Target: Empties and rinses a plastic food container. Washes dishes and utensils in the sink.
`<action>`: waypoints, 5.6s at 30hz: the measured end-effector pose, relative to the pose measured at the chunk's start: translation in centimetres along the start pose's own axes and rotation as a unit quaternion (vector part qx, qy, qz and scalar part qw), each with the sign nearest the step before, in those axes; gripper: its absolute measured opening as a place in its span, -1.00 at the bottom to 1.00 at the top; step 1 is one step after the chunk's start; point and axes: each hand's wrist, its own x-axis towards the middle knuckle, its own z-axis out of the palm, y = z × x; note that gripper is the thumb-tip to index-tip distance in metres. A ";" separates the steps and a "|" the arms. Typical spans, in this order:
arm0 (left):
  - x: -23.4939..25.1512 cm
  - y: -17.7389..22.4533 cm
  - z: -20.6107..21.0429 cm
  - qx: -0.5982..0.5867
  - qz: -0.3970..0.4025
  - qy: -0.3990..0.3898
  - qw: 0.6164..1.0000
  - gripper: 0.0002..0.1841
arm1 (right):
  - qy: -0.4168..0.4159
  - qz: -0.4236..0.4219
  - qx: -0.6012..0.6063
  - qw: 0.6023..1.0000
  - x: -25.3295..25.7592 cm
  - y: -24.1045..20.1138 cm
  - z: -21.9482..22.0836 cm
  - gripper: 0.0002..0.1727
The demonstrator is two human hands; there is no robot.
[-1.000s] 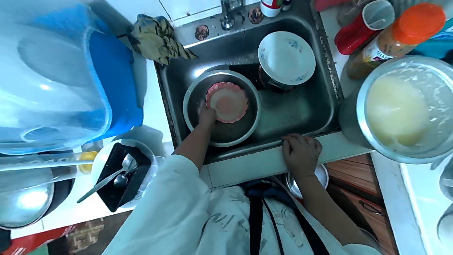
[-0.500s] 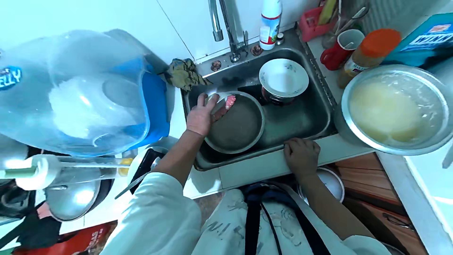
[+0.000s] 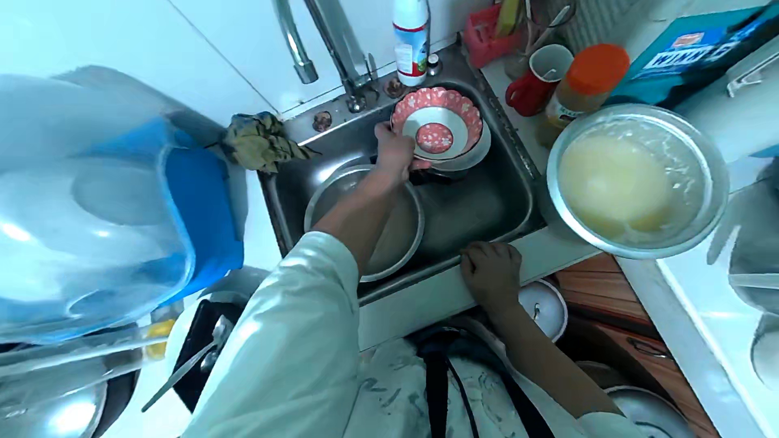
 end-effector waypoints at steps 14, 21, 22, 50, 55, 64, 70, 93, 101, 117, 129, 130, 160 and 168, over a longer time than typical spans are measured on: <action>5.0 -1.5 3.7 0.095 -0.032 -0.043 0.994 -0.20 | 0.004 0.003 0.009 1.000 0.1 0.3 0.2 -0.64; 6.1 0.3 1.3 0.092 -0.087 -0.145 0.981 -0.47 | 0.002 -0.003 0.007 1.000 0.2 0.4 0.2 -0.65; 6.2 0.3 1.0 0.095 -0.090 -0.144 0.981 -0.46 | -0.001 -0.003 0.011 1.000 0.1 0.4 0.2 -0.64; -10.8 -17.4 -18.6 -0.186 -0.281 0.254 0.906 -0.36 | -0.009 -0.010 -0.025 1.000 -0.2 0.1 -0.3 -0.62; -9.4 -18.8 -19.4 -0.186 -0.299 0.238 0.905 -0.34 | -0.001 -0.014 -0.006 1.000 -0.2 0.0 -0.1 -0.63; -10.2 -18.4 -19.3 -0.173 -0.240 0.249 0.922 -0.37 | 0.005 -0.023 -0.018 1.000 -0.2 0.1 0.2 -0.60; -10.8 -17.3 -19.1 -0.166 -0.229 0.257 0.924 -0.34 | 0.004 -0.016 -0.019 1.000 0.0 0.0 0.2 -0.59; -17.7 -8.8 -21.0 -0.119 -0.125 0.285 0.943 -0.33 | -0.140 0.405 0.713 0.555 12.7 -10.6 4.0 -0.44; -17.5 -7.9 -21.6 -0.111 -0.073 0.281 0.951 -0.41 | -0.120 0.433 0.754 0.480 11.8 -13.1 6.0 -0.48; -16.8 -7.3 -20.3 -0.094 -0.058 0.275 0.955 -0.33 | -0.081 0.444 0.778 0.437 12.0 -12.1 6.0 -0.55; -16.4 -6.5 -20.6 -0.092 -0.046 0.270 0.957 -0.30 | -0.077 0.455 0.776 0.431 12.4 -11.7 5.6 -0.71; -16.3 -6.4 -20.6 -0.093 -0.044 0.271 0.957 -0.30 | -0.081 0.462 0.767 0.438 12.5 -11.7 5.7 -0.70; -13.7 -4.4 -20.9 -0.083 0.013 0.251 0.964 -0.32 | -0.228 0.487 0.720 0.440 12.7 -12.4 5.8 -0.59; -13.3 -4.5 -20.9 -0.073 0.031 0.242 0.967 -0.32 | -0.217 0.473 0.732 0.440 12.9 -12.3 5.7 -0.60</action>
